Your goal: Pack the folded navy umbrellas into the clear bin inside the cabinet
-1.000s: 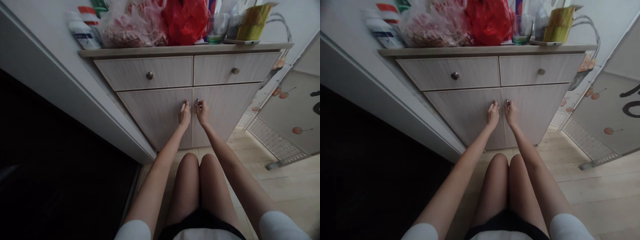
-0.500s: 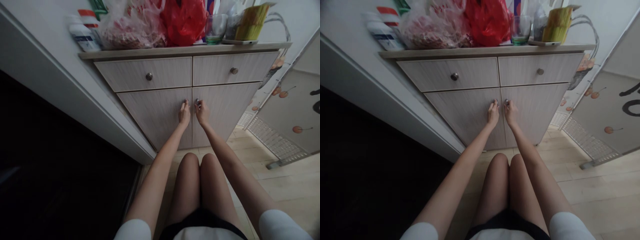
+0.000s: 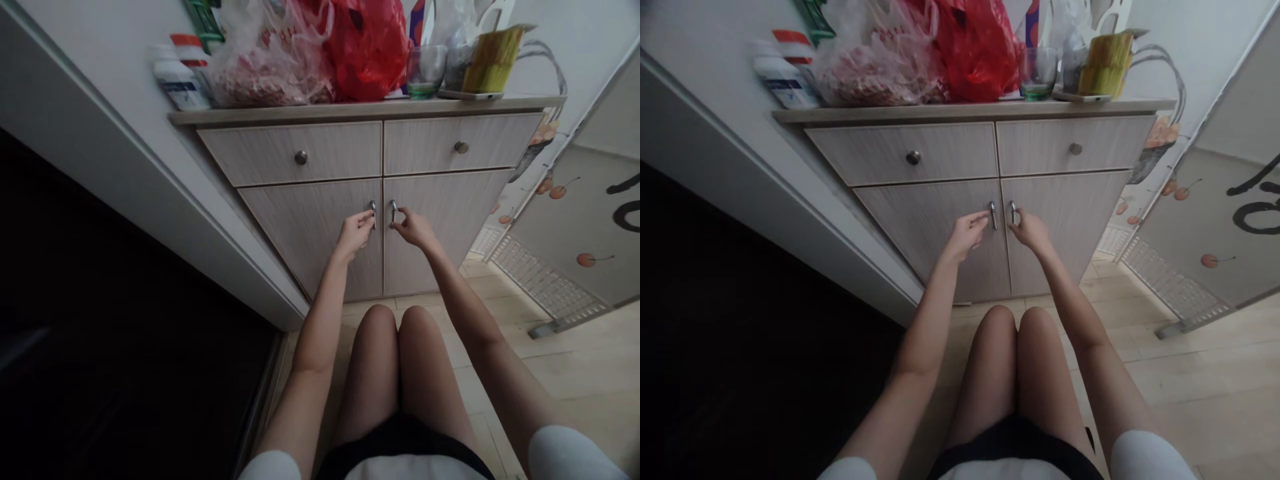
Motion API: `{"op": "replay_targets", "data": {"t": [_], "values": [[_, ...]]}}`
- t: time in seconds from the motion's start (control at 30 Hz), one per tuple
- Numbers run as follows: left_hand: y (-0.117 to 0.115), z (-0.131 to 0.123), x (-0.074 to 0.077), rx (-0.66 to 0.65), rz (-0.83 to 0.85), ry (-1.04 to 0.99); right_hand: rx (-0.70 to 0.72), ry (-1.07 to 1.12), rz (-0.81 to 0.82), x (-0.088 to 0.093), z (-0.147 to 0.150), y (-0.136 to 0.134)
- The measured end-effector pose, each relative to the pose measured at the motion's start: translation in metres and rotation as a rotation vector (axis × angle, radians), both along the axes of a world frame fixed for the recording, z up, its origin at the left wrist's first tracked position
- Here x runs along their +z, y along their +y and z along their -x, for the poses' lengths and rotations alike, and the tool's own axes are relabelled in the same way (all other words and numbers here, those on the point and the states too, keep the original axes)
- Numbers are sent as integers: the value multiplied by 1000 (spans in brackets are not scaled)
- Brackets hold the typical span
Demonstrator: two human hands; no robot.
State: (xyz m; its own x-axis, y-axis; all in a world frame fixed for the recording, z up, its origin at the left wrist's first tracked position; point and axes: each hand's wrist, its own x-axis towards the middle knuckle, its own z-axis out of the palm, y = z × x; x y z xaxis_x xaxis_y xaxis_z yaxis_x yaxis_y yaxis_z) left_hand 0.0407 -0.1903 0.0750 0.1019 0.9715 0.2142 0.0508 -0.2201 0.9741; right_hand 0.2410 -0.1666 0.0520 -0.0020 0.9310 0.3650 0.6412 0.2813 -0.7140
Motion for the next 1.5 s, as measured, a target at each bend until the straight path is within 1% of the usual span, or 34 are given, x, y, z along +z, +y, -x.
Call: {"op": "replay_targets", "data": {"t": [0.07,0.1,0.13,0.17,0.2,0.23,0.27,0.33,0.4,0.47,0.6,0.73,0.8,0.87,0.97,1.07,1.13,1.17,1.2,1.23,1.27,1.33,1.37,1.4,1.43,1.5], "values": [[-18,17,5,-206,167,-251,266,121,169,13,-13,-26],[-27,24,7,-265,223,-366,411,204,248,18,-18,-39],[-33,29,7,-283,246,-477,541,298,308,23,-23,-50],[-39,32,6,-273,240,-573,644,399,341,26,-25,-60],[-43,33,3,-249,214,-646,708,504,343,27,-27,-68],[-44,33,0,-221,175,-697,734,610,318,27,-27,-73],[-45,31,-6,-198,136,-727,725,712,278,24,-26,-75],[-43,25,-18,-172,87,-750,655,874,209,15,-22,-73],[-38,18,-32,-153,76,-757,594,988,189,1,-18,-64],[-35,12,-45,-143,95,-765,577,1078,200,-15,-14,-55],[-31,5,-65,-123,161,-769,561,1180,224,-40,-10,-43],[-28,2,-81,-131,156,-819,540,1199,170,-53,-5,-37],[-27,0,-86,-141,144,-832,537,1184,146,-55,-3,-35],[-25,0,-87,-132,148,-814,528,1164,144,-57,-3,-33],[-25,1,-84,-118,155,-800,518,1141,156,-58,-4,-33],[-25,3,-80,-163,157,-800,504,1090,134,-58,-7,-31],[-20,2,-78,-192,178,-715,436,1017,100,-57,-7,-25],[-16,1,-77,-181,188,-638,371,963,75,-56,-6,-21],[-10,-2,-76,-139,191,-542,285,891,39,-55,-5,-15],[-3,-6,-74,-58,180,-434,186,800,-10,-55,-3,-9],[6,-11,-72,51,150,-316,85,695,-70,-54,0,-1],[25,-23,-69,286,40,-74,-70,476,-193,-52,8,16],[35,-29,-67,369,-23,37,-109,384,-238,-51,12,25],[44,-35,-66,411,-79,133,-124,315,-262,-50,17,34],[52,-41,-65,419,-122,209,-126,271,-265,-50,21,42],[64,-47,-66,392,-163,311,-120,234,-232,-50,29,54]]}}
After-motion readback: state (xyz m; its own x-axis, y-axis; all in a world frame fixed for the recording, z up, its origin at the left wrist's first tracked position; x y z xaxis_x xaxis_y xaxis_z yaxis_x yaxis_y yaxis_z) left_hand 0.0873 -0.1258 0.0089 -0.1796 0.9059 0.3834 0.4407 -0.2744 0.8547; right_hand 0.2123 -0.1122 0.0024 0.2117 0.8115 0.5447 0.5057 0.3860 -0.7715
